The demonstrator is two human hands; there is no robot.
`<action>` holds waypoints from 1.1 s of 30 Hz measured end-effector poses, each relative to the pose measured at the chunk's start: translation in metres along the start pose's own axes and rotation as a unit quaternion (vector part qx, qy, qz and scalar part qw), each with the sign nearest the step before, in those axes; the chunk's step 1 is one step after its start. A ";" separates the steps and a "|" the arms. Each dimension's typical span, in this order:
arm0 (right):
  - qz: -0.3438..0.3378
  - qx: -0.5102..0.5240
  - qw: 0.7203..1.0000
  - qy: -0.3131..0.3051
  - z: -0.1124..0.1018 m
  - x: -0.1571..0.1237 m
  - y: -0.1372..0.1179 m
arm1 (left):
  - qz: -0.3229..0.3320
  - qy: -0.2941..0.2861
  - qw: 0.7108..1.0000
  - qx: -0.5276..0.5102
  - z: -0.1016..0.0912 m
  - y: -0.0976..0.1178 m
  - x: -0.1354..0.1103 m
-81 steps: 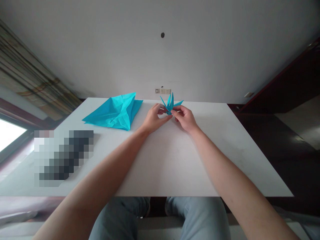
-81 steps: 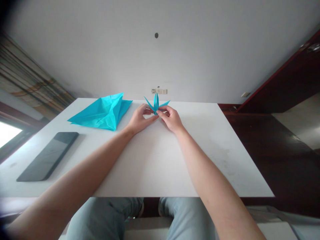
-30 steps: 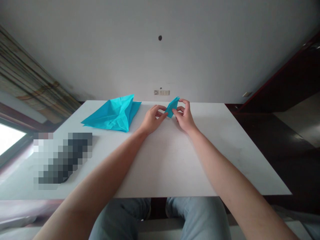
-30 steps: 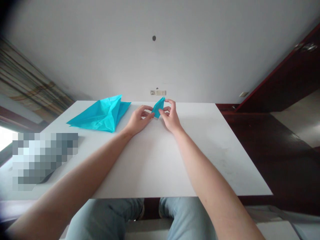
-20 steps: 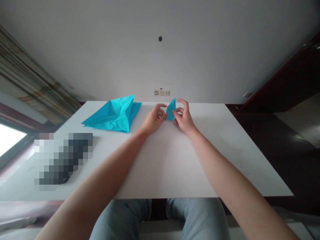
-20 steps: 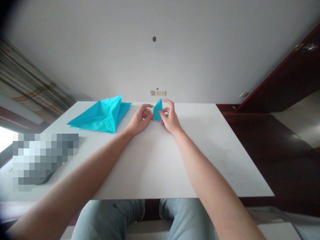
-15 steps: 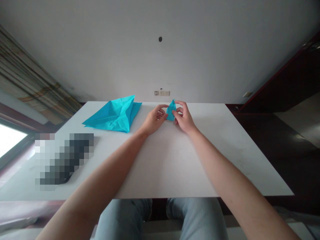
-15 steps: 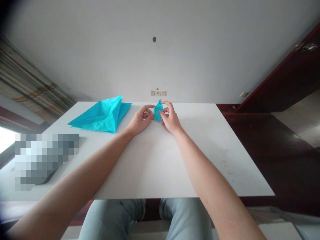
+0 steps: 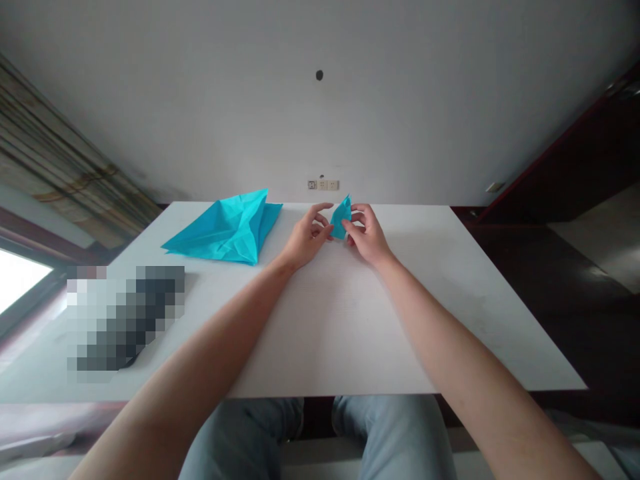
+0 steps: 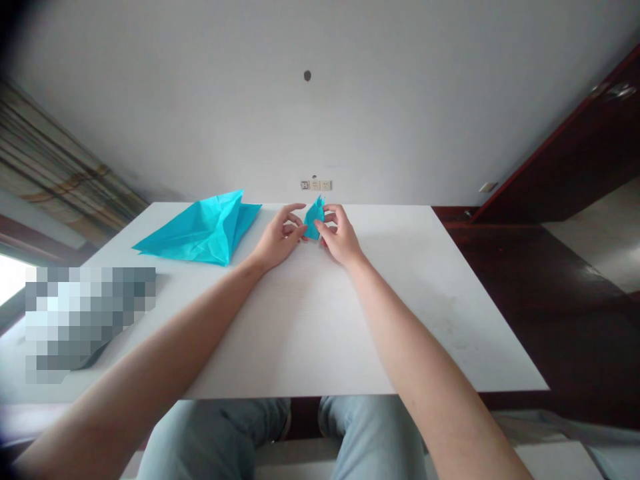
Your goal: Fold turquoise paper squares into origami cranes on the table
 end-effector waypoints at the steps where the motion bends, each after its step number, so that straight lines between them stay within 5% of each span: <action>1: 0.001 0.001 1.000 0.003 0.000 0.000 0.000 | 0.000 -0.002 1.000 0.001 0.000 0.000 0.000; 11: 0.035 -0.020 0.997 -0.068 0.011 -0.005 -0.010 | -0.005 -0.007 1.000 -0.003 0.000 -0.003 0.002; 24: -0.059 -0.102 0.991 -0.056 0.013 -0.006 -0.013 | -0.012 0.009 1.000 -0.011 -0.004 -0.005 0.003; 33: -0.038 -0.003 0.999 -0.005 0.001 -0.002 -0.002 | 0.003 -0.040 0.998 0.053 0.004 0.000 0.000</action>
Point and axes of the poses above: each hand's wrist, its own x-axis towards the middle knuckle, its own z-axis out of the palm, y = z × x, the point moved 8 cm from there along x, towards the middle knuckle, and after that the axes turned 4 degrees about z, right-handed, at the moved point
